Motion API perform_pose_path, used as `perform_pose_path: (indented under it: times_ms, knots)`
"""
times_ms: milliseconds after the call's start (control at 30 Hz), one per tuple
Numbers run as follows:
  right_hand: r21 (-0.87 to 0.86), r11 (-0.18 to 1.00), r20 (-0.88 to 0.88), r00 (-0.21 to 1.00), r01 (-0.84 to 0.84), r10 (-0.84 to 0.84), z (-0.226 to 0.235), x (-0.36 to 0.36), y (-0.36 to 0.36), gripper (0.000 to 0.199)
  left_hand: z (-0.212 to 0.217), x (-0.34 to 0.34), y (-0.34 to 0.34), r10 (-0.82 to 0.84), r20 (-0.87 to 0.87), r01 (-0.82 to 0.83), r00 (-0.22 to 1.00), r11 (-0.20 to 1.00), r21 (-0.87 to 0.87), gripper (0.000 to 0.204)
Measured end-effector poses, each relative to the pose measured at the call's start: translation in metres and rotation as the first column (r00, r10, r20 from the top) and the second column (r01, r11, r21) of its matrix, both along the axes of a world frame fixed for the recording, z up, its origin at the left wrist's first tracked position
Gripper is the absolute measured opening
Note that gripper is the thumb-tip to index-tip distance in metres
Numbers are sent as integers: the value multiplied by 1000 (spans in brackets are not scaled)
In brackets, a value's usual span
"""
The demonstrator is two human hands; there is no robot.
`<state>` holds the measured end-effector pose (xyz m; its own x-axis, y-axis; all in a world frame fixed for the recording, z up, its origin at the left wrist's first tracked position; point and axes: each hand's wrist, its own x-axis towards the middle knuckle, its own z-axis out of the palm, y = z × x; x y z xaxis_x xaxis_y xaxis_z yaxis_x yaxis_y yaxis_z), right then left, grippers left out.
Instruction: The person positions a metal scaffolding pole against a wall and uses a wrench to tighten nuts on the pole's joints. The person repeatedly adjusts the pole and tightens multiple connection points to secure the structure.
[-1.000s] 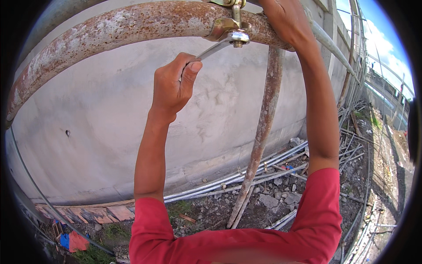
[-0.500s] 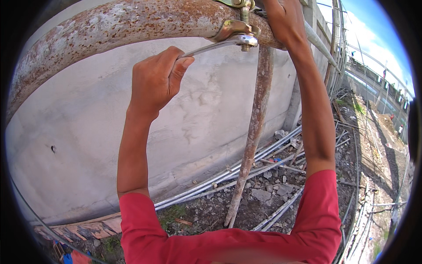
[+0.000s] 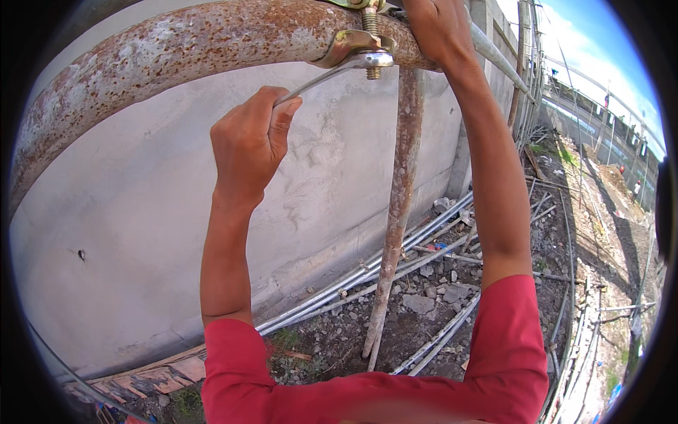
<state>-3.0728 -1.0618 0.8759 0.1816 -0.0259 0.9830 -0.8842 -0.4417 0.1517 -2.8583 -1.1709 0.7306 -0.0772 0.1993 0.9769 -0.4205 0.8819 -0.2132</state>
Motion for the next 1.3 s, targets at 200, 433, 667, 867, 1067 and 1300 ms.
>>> perform_pose_path:
  times_ms: [200,433,667,867,1067,1300]
  knots:
    - [-71,997,-13,1000,-14,13,-1,2,0,62,28,78,164,844,201,-836,497,528,-149,27]
    - [-153,985,-23,997,-80,78,-2,-1,-6,61,52,20,277,944,137,-862,-300,-207,-463,34]
    - [-235,964,-68,991,-128,115,0,-5,-10,59,70,36,262,981,181,-923,-62,12,-384,22]
    - [-285,945,-67,987,-161,148,-1,-5,-11,53,12,51,113,484,94,-481,870,791,378,42]
    - [-268,954,-86,990,-134,115,-1,-5,-11,50,-15,-88,13,-462,-146,485,875,823,296,63]
    - [14,969,-268,933,-246,240,13,-32,3,56,-18,-196,81,-923,-385,979,-21,-98,181,59]
